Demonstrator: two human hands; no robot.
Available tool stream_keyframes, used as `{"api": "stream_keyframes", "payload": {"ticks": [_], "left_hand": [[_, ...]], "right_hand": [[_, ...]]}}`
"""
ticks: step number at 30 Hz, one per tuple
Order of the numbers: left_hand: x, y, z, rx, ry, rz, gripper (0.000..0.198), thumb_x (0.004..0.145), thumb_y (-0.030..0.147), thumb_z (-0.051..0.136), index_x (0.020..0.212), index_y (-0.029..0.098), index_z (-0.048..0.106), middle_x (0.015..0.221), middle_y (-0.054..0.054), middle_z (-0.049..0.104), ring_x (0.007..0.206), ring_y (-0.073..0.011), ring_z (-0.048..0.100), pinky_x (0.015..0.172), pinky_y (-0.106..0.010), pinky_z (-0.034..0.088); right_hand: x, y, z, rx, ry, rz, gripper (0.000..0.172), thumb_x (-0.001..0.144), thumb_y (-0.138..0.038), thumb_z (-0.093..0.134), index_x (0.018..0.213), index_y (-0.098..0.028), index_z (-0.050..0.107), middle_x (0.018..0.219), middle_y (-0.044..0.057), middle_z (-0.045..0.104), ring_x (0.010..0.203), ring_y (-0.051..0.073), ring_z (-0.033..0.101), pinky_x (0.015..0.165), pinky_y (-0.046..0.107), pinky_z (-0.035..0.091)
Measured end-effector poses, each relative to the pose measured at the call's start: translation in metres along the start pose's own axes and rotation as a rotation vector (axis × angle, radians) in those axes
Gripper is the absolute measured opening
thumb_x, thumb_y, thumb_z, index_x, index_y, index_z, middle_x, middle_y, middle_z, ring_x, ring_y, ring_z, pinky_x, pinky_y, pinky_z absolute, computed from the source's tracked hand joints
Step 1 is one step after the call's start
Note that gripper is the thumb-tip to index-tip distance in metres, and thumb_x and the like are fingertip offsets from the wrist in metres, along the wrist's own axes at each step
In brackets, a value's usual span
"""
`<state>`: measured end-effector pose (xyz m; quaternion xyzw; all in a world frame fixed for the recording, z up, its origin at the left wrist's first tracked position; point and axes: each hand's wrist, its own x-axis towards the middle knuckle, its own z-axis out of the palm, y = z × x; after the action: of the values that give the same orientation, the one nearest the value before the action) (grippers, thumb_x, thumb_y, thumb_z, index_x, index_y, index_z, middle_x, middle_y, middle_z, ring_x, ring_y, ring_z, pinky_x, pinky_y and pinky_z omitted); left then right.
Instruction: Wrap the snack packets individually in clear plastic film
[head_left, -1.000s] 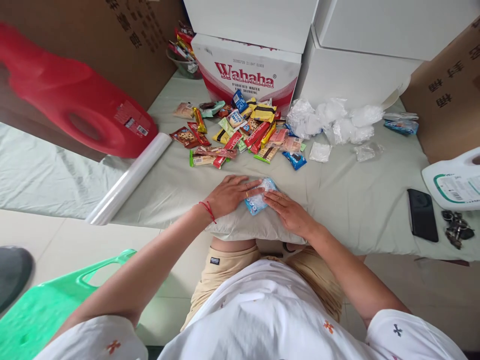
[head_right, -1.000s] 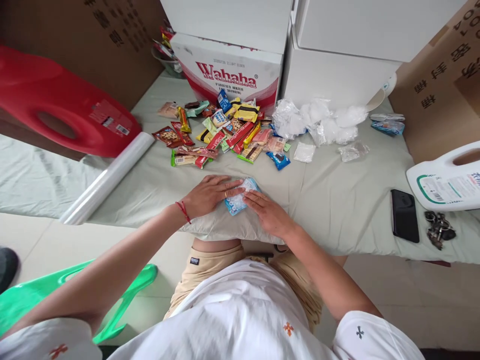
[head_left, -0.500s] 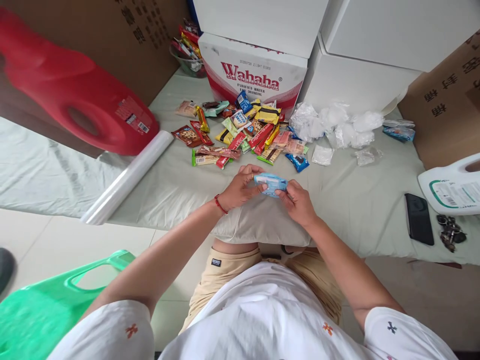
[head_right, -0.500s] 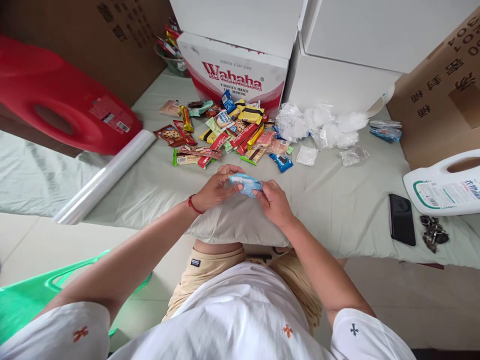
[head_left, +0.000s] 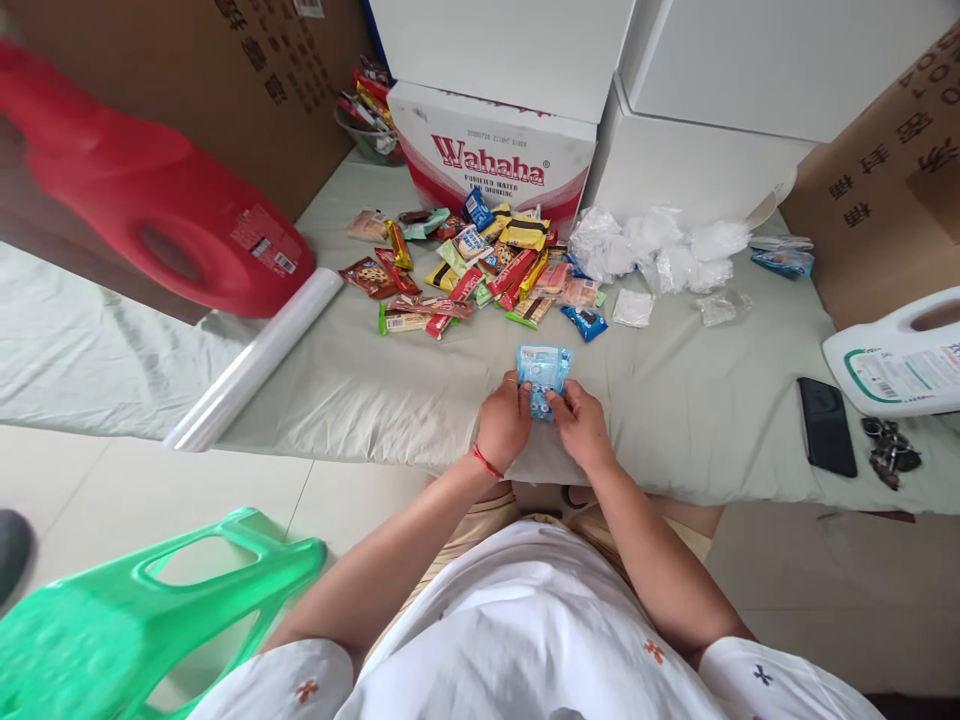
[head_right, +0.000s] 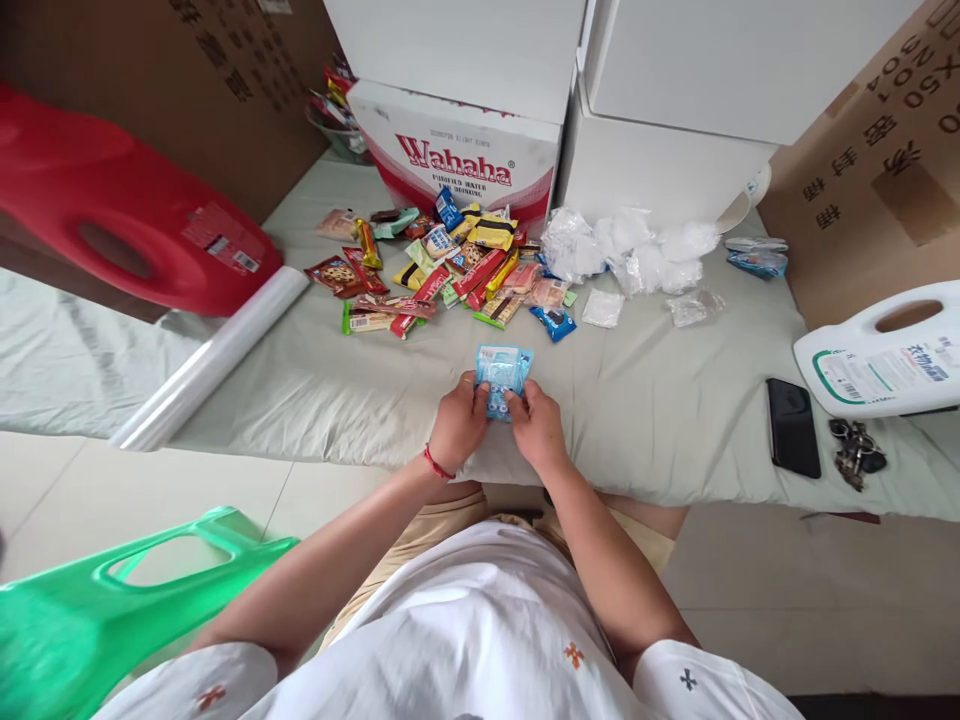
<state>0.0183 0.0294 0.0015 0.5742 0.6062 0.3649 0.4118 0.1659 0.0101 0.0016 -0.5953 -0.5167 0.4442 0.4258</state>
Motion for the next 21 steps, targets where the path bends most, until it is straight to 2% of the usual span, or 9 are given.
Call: {"api": "stream_keyframes", "payload": {"ticks": [2, 4, 7, 9, 14, 17, 21], "left_hand": [[-0.005, 0.001, 0.0, -0.068, -0.032, -0.023, 0.021, 0.1, 0.041, 0.047, 0.091, 0.023, 0.054, 0.07, -0.002, 0.06, 0.064, -0.0195, 0.061, 0.061, -0.031, 0.049], [-0.008, 0.002, -0.001, -0.213, -0.129, -0.065, 0.025, 0.099, 0.045, 0.046, 0.092, 0.022, 0.055, 0.075, -0.003, 0.064, 0.065, -0.0186, 0.063, 0.058, -0.03, 0.051], [-0.011, 0.004, -0.001, -0.453, -0.275, -0.124, 0.028, 0.093, 0.047, 0.056, 0.098, 0.02, 0.061, 0.086, -0.005, 0.071, 0.076, -0.019, 0.068, 0.062, -0.03, 0.057], [-0.013, 0.006, -0.001, -0.536, -0.301, -0.158, 0.03, 0.088, 0.047, 0.061, 0.1, 0.019, 0.063, 0.088, -0.004, 0.073, 0.08, -0.0191, 0.069, 0.066, -0.03, 0.059], [-0.016, 0.01, 0.003, -0.506, -0.186, -0.253, 0.028, 0.082, 0.044, 0.067, 0.091, 0.018, 0.064, 0.084, -0.002, 0.071, 0.073, -0.0157, 0.067, 0.062, -0.029, 0.058], [-0.017, 0.01, 0.006, -0.401, -0.192, -0.267, 0.027, 0.08, 0.045, 0.069, 0.08, 0.018, 0.065, 0.068, 0.001, 0.065, 0.063, -0.0143, 0.063, 0.059, -0.027, 0.057], [-0.021, 0.014, 0.013, -0.186, -0.194, -0.172, 0.026, 0.085, 0.044, 0.064, 0.072, 0.021, 0.064, 0.056, 0.001, 0.062, 0.053, -0.0166, 0.064, 0.05, -0.025, 0.044]], "right_hand": [[-0.002, 0.003, -0.002, 0.073, -0.007, 0.024, 0.031, 0.088, -0.053, 0.061, 0.084, -0.022, 0.063, 0.066, -0.002, 0.059, 0.058, 0.015, 0.051, 0.056, 0.027, 0.043], [-0.002, 0.005, -0.006, 0.159, -0.005, 0.053, 0.033, 0.086, -0.055, 0.064, 0.087, -0.022, 0.067, 0.066, -0.002, 0.061, 0.059, 0.015, 0.052, 0.057, 0.027, 0.045], [-0.002, 0.007, -0.012, 0.243, 0.048, 0.12, 0.039, 0.077, -0.059, 0.072, 0.084, -0.021, 0.07, 0.066, -0.002, 0.062, 0.06, 0.015, 0.053, 0.057, 0.027, 0.047], [-0.004, 0.008, -0.015, 0.304, 0.068, 0.159, 0.041, 0.073, -0.061, 0.075, 0.081, -0.021, 0.071, 0.068, -0.001, 0.064, 0.062, 0.016, 0.055, 0.059, 0.028, 0.048], [-0.018, 0.009, -0.021, 0.412, -0.016, 0.138, 0.041, 0.076, -0.06, 0.075, 0.087, -0.021, 0.075, 0.076, 0.0, 0.069, 0.069, 0.017, 0.061, 0.068, 0.03, 0.053], [-0.024, 0.011, -0.026, 0.341, 0.074, 0.128, 0.04, 0.075, -0.059, 0.075, 0.085, -0.02, 0.076, 0.073, 0.0, 0.068, 0.067, 0.017, 0.059, 0.064, 0.029, 0.052], [-0.029, 0.016, -0.037, 0.204, 0.198, 0.13, 0.039, 0.075, -0.059, 0.073, 0.083, -0.021, 0.077, 0.062, -0.001, 0.06, 0.058, 0.015, 0.051, 0.052, 0.026, 0.045]]}}
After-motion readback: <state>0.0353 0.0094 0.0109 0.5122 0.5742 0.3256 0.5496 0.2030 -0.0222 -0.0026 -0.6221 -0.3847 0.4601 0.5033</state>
